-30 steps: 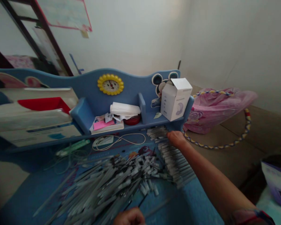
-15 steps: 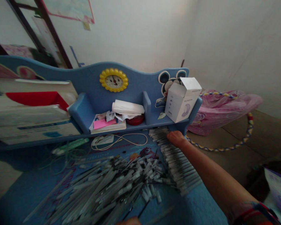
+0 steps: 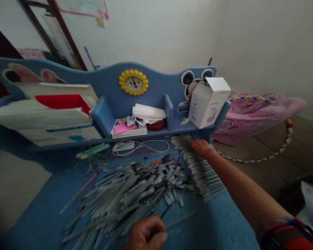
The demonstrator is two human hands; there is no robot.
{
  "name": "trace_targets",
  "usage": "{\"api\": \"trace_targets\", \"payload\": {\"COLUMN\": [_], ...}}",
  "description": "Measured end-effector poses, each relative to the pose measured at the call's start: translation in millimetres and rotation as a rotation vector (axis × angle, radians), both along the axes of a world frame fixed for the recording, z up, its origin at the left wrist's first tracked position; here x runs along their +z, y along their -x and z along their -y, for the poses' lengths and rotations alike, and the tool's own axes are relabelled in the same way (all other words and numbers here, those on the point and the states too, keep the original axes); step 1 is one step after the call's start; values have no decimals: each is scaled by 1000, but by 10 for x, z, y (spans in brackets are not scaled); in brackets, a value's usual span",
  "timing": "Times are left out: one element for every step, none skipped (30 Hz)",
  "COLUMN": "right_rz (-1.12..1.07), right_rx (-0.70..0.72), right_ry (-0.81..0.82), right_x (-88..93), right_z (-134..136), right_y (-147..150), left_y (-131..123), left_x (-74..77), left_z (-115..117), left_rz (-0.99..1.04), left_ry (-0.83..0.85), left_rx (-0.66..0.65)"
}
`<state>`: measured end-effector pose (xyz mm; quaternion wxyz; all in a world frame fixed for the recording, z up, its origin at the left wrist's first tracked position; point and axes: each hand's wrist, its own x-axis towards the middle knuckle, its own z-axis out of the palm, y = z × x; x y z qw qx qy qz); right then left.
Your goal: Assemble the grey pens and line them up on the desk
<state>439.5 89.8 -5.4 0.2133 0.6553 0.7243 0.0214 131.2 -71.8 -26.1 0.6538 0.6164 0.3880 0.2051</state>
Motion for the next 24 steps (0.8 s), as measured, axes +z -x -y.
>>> {"api": "trace_targets", "payload": {"right_rz": [-9,-20,-30,-41,-51,-62,-75,-90,-107,-121,-143,-171,-203,-311,-415,-512,-604,-685,-756,-820,-873,-919,-959,-985], "right_rx": [2,5,7,8,7,6,7,9,15,22,31,42,52,79,87,91,90,82,78,71,55,39,26,15], "right_ry": [-8,-18,-29,-42,-57,-75,-97,-120,-145,-168,-192,-214,-239,-283,-328,-365,-402,-448,-485,-520,-563,-597,-627,-648], "right_x": [6,14,25,40,59,82,109,137,165,189,205,209,199,172,128,70,0,-79,-161,-243,-321,-391,-453,-503], "right_z": [18,38,61,88,121,162,214,280,363,464,583,719,869,1031,1200,1371,1541,1705,1861,2004,2134,2247,2344,2423], "right_y": [6,13,21,31,44,63,89,125,172,231,301,381,467,558,650,740,827,909,985,1054,1116,1170,1215,1253], "left_y": [-4,-6,-4,3,19,44,80,127,184,249,317,387,453,514,566,611,649,680,708,733,757,780,802,821], "left_x": [47,101,161,224,288,350,408,460,504,539,564,577,580,572,555,532,503,472,440,410,382,359,340,325], "left_z": [18,35,52,66,79,88,94,96,92,83,68,48,24,-3,-30,-55,-76,-93,-105,-112,-115,-114,-110,-105], "left_rz": [3,1,-6,-21,-40,-61,-82,-104,-128,-153,-175,-197,-222,-243,-274,-312,-349,-390,-434,-479,-524,-570,-617,-666], "left_ry": [-2,-14,-30,-60,-99,-136,-176,-223,-270,-309,-339,-354,-371,-384,-400,-419,-449,-496,-553,-620,-686,-745,-793,-829], "left_rx": [10,19,26,28,37,40,59,91,119,156,205,238,273,302,323,331,329,333,329,325,319,309,295,275]}}
